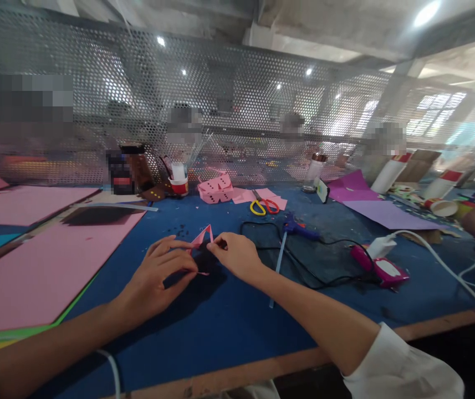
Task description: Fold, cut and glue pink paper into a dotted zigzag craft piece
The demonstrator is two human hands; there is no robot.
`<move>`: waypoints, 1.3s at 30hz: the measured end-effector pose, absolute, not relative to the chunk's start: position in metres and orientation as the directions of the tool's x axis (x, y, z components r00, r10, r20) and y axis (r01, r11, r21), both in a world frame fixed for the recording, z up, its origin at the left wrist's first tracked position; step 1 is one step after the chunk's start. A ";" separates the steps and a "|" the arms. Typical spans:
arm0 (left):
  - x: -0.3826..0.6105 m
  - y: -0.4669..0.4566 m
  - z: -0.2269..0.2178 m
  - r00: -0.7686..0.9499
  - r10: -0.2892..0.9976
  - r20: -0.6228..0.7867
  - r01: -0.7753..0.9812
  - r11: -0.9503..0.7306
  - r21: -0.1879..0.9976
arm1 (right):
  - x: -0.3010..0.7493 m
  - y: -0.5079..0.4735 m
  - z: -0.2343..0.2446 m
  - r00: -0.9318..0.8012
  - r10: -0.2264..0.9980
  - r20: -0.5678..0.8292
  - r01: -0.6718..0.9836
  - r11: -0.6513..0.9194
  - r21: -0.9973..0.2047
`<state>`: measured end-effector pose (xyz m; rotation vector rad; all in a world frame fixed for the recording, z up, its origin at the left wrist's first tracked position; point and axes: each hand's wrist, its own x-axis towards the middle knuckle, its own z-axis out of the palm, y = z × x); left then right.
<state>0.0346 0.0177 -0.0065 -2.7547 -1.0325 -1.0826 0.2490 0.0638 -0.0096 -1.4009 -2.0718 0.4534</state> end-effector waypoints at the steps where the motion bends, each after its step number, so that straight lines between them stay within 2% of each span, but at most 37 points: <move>1: 0.035 0.017 -0.007 0.551 0.569 0.610 0.572 -0.790 0.221 | 0.249 0.064 -0.010 -0.270 0.922 0.278 0.722 0.384 -0.575; 5: 0.035 0.014 -0.005 0.549 0.578 0.604 0.537 -0.798 0.275 | 0.250 0.065 -0.009 -0.250 0.925 0.285 0.735 0.373 -0.566; 11: 0.031 0.013 0.004 0.271 0.777 0.569 0.460 -0.623 0.633 | 0.254 0.057 -0.003 -0.257 0.904 0.341 0.739 0.412 -0.534; 14: 0.031 0.019 0.005 0.182 0.851 0.493 0.397 -0.523 0.754 | 0.254 0.051 0.001 -0.288 0.883 0.371 0.721 0.455 -0.523; 17: 0.032 0.025 0.002 0.182 0.910 0.374 0.354 -0.415 0.838 | 0.253 0.049 0.002 -0.331 0.860 0.388 0.690 0.501 -0.522; 25: 0.033 0.024 0.000 0.272 0.918 0.288 0.210 -0.349 0.913 | 0.252 0.048 0.002 -0.378 0.819 0.432 0.623 0.570 -0.535; 30: 0.036 0.024 -0.005 0.264 0.925 0.274 0.247 -0.339 0.908 | 0.252 0.048 0.003 -0.368 0.818 0.443 0.599 0.573 -0.560; 32: 0.036 0.025 -0.005 0.274 0.920 0.280 0.202 -0.339 0.919 | 0.252 0.048 0.003 -0.363 0.820 0.443 0.586 0.570 -0.576; 39: 0.032 0.022 0.000 0.320 0.929 0.188 0.054 -0.215 0.975 | 0.253 0.050 0.008 -0.291 0.831 0.474 0.426 0.556 -0.714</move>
